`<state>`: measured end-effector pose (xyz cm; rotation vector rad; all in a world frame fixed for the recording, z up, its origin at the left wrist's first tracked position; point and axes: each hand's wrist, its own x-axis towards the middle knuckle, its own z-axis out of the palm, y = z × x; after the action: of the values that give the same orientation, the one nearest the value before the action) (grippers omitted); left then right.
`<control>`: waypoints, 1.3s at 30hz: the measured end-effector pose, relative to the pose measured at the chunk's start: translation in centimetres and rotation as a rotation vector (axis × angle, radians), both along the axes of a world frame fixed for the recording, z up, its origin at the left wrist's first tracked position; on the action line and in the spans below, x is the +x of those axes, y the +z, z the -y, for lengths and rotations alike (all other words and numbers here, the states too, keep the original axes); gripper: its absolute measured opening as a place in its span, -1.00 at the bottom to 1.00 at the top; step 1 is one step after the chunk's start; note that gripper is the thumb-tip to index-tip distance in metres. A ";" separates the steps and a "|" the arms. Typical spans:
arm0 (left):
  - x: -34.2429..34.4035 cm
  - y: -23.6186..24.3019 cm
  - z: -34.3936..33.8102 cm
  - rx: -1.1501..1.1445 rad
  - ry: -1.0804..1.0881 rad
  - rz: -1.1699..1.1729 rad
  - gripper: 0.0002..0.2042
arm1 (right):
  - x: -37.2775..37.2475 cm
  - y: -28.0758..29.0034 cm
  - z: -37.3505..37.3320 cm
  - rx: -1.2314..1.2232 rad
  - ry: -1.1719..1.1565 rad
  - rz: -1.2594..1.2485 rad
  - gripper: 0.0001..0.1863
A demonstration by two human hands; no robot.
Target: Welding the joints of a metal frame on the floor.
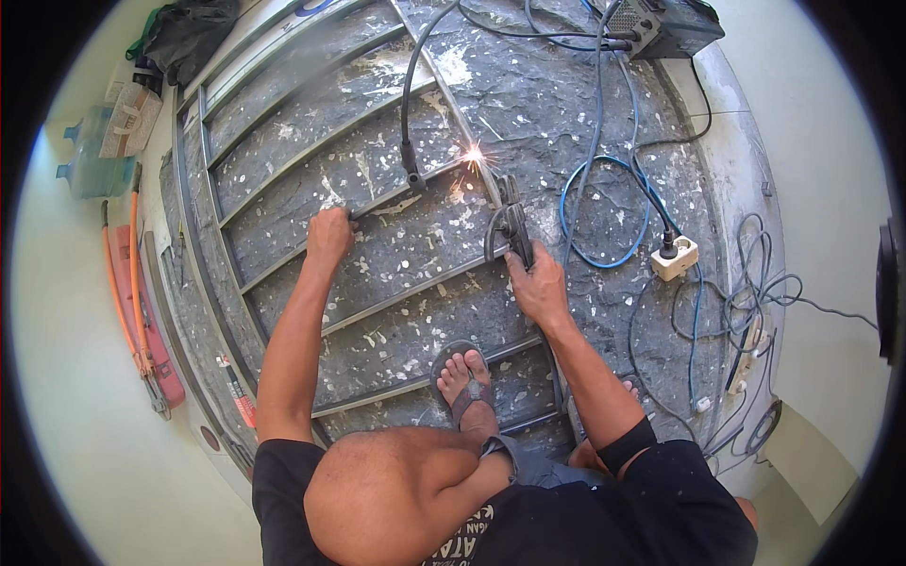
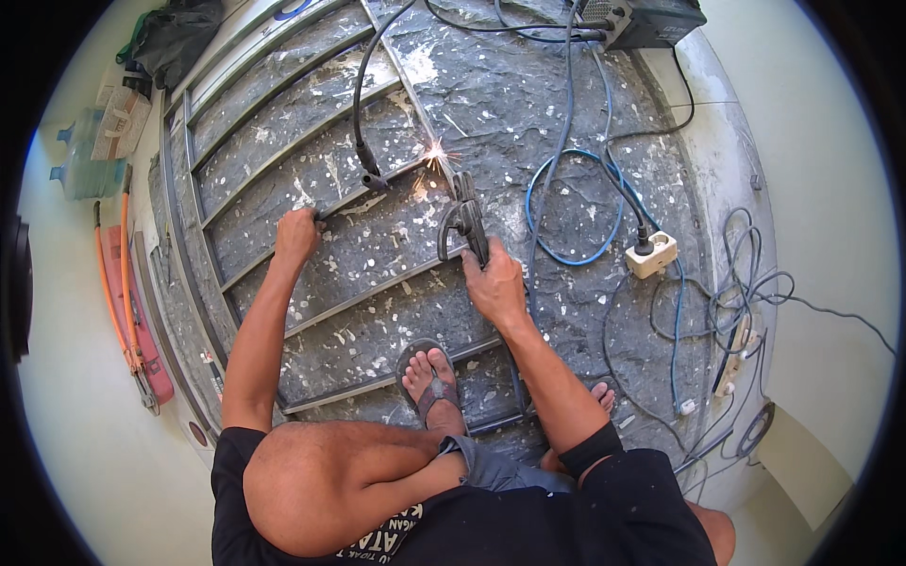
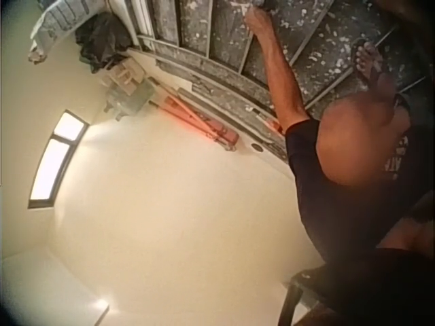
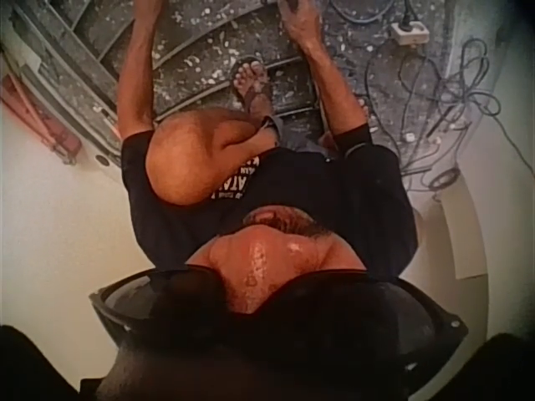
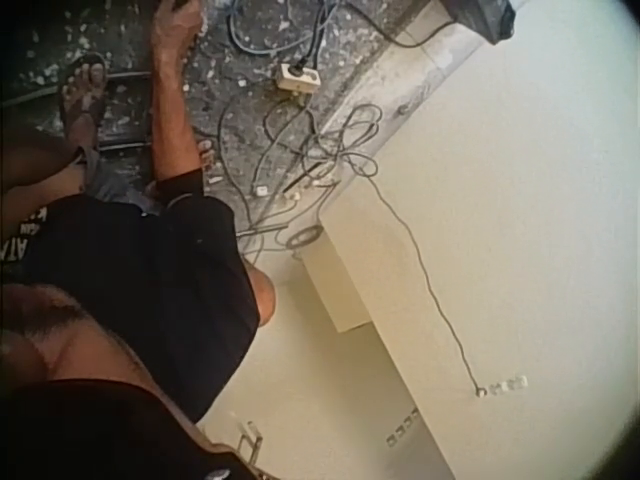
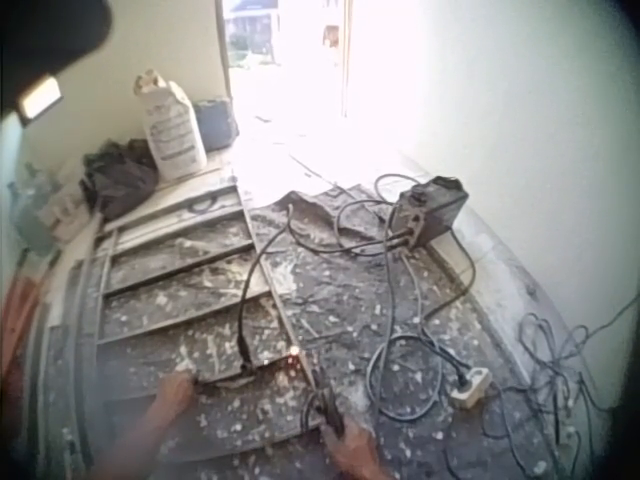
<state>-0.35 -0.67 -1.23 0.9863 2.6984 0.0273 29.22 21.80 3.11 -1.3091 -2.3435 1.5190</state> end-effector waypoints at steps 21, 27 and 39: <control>0.0 0.4 -0.2 -0.004 0.005 0.007 -0.83 | -0.1 -0.3 -0.1 -0.007 -0.010 -0.042 -0.71; 0.0 0.4 -0.2 0.002 0.018 0.007 -0.83 | -0.5 -0.4 0.6 -0.252 -0.087 -0.073 -0.74; -0.1 0.4 -0.2 -0.018 0.001 0.017 -0.82 | 0.4 3.6 -4.1 0.078 0.232 0.092 -0.68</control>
<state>-0.45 -0.45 -0.81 0.9751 2.6787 0.0123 29.65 25.92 6.74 -1.1471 -2.6639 1.4331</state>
